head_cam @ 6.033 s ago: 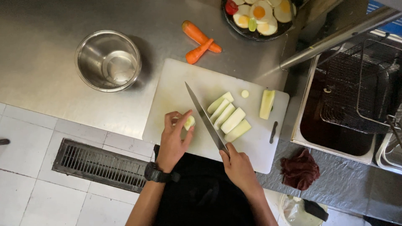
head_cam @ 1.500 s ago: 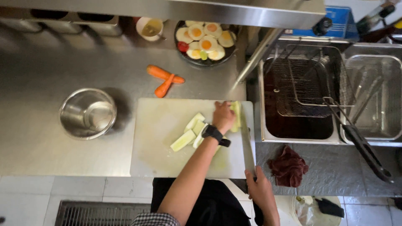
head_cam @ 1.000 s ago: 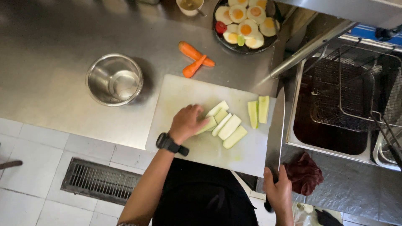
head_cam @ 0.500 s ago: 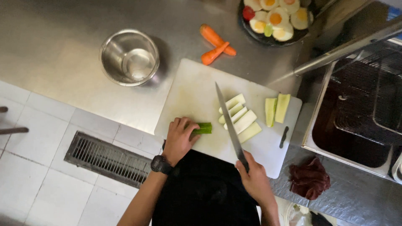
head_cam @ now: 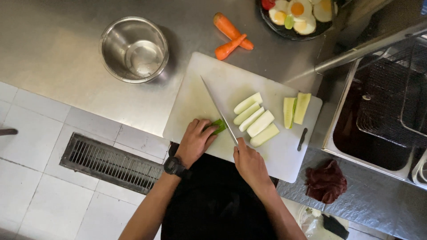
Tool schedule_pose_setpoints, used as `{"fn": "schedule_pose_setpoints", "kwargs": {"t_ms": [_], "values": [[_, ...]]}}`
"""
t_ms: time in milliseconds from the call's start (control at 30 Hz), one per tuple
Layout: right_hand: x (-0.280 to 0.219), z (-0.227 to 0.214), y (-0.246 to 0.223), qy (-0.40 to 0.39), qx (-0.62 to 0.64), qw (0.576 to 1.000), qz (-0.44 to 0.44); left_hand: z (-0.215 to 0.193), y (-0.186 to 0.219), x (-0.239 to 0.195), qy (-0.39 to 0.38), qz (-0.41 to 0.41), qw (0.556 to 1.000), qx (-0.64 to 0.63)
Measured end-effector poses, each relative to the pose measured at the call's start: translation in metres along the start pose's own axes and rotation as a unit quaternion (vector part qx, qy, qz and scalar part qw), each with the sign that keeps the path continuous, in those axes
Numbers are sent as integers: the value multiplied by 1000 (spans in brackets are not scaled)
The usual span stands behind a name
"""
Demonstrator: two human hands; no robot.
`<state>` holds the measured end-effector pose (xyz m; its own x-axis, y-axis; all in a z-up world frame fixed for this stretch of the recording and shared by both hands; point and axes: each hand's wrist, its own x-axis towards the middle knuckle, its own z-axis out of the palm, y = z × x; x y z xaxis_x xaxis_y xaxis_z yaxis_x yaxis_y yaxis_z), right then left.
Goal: The person slices a cucumber on a white cutting board using a chef's knife. They first cut off the ends, then slice the cucumber lengthwise into quarters, and finally chop the quarters into smaller pieces.
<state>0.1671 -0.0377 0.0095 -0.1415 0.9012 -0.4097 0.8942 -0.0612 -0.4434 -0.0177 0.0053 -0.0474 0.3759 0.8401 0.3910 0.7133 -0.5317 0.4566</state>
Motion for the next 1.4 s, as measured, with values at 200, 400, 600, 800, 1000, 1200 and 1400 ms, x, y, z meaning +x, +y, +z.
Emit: {"fn": "schedule_pose_setpoints", "kwargs": {"t_ms": [200, 400, 600, 800, 1000, 1200, 1400], "values": [[-14, -14, -14, -23, -76, 995, 61, 1, -14, 7, -47, 113, 993, -2], [-13, 10, -9, -22, -58, 995, 74, 9, -27, 11, -41, 160, 985, -40], [30, 7, -19, 40, -22, 999, 28, 12, -33, 11, -57, 173, 981, -62], [24, 43, -1, 87, -117, 989, 27, 7, -34, 14, -82, 187, 977, -59], [20, 28, -12, 59, -98, 993, 40, 12, -37, 16, -77, 221, 971, -49], [41, 49, -2, 121, -96, 988, 1, 21, -43, 9, -94, 210, 972, -53], [15, 44, -10, 105, -125, 986, 25, 14, -40, 14, -89, 217, 971, -50]]}}
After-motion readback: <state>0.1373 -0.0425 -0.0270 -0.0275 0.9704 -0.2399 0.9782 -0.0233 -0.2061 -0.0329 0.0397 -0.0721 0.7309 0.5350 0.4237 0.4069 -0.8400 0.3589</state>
